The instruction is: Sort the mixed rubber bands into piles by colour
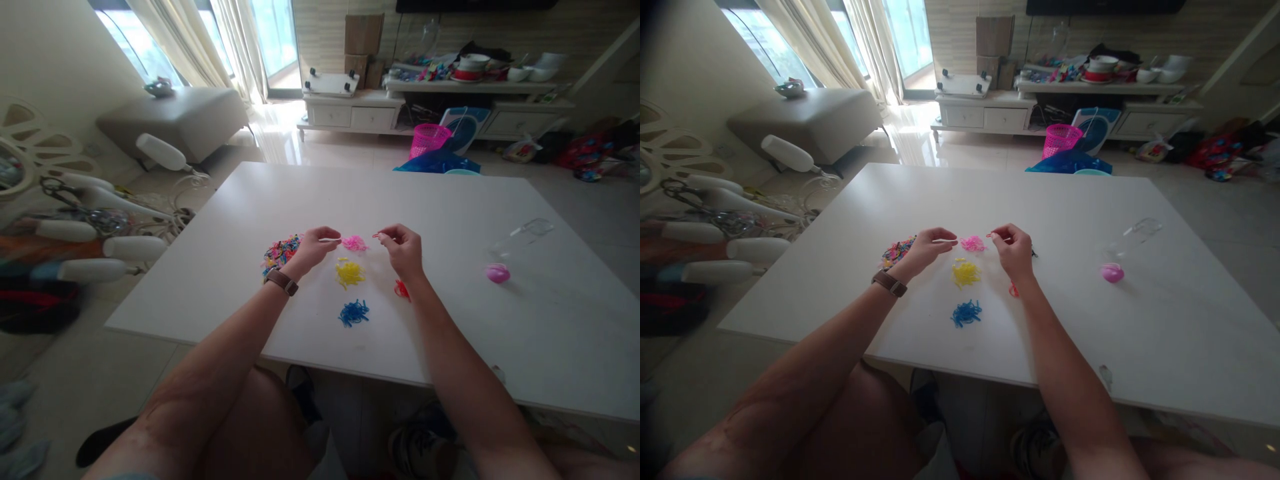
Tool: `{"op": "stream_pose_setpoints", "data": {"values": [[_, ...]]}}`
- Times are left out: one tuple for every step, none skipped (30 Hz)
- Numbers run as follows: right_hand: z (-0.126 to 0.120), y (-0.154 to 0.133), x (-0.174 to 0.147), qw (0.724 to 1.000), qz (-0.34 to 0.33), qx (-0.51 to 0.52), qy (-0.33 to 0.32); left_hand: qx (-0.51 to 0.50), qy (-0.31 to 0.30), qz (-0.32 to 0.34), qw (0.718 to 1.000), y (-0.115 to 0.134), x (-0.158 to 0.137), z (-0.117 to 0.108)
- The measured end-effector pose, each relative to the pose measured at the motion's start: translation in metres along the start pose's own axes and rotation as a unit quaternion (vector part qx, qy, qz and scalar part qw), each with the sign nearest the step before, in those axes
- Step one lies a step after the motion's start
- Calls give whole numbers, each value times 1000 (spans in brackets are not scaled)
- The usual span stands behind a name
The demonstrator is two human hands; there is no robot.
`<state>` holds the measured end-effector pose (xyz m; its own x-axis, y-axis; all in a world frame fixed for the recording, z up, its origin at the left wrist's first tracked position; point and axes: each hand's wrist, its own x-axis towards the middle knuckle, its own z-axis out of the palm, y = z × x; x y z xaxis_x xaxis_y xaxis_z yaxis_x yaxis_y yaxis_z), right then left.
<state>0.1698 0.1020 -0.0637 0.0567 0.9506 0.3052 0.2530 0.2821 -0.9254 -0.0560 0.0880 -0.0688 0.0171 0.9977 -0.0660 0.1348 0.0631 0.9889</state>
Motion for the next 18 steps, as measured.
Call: {"op": "stream_pose_setpoints", "data": {"values": [[-1, 0, 1, 1000, -2, -3, 5, 13, 5, 3, 1000, 0, 0, -1], [-3, 0, 2, 1000, -5, -6, 12, 25, 8, 7, 1000, -1, 0, -1], [-6, -1, 4, 1000, -9, -9, 20, 37, 8, 10, 999, -1, -1, -2], [-10, -1, 5, 999, -13, -11, 30, 51, 8, 13, 999, -1, -2, -2], [-15, -1, 7, 999, -17, -14, 43, 66, 7, 17, 998, -1, -3, -2], [-22, 0, 7, 998, -20, -18, 59, 80, 6, 21, 997, -1, -4, -2], [-30, 2, 6, 997, -23, -25, 75, 94, 4, 28, 995, 0, -5, -1], [-39, 5, 4, 995, -24, -35, 88, 108, 2, 36, 994, 1, -6, -1], [-49, 9, -1, 994, -22, -49, 94, 119, 1, 44, 992, 3, -7, 0], [-60, 14, -7, 994, -15, -65, 92, 128, -2, 51, 991, 6, -9, 0], [-71, 20, -15, 993, -3, -80, 92, 134, -3, 57, 989, 8, -10, 0], [-82, 27, -25, 991, 10, -101, 91, 139, -4, 62, 988, 11, -11, 0], [-92, 34, -36, 989, 23, -121, 84, 143, -3, 66, 988, 15, -12, 0], [-101, 40, -47, 987, 34, -134, 82, 146, 0, 70, 987, 18, -14, -1], [-108, 46, -57, 986, 46, -145, 67, 149, 5, 74, 986, 21, -15, -2], [-113, 50, -66, 985, 52, -157, 52, 152, 11, 79, 985, 25, -16, -4], [-117, 54, -74, 983, 48, -170, 45, 154, 20, 83, 984, 28, -17, -6], [-118, 56, -79, 982, 39, -178, 41, 155, 30, 87, 984, 32, -19, -9]]}}
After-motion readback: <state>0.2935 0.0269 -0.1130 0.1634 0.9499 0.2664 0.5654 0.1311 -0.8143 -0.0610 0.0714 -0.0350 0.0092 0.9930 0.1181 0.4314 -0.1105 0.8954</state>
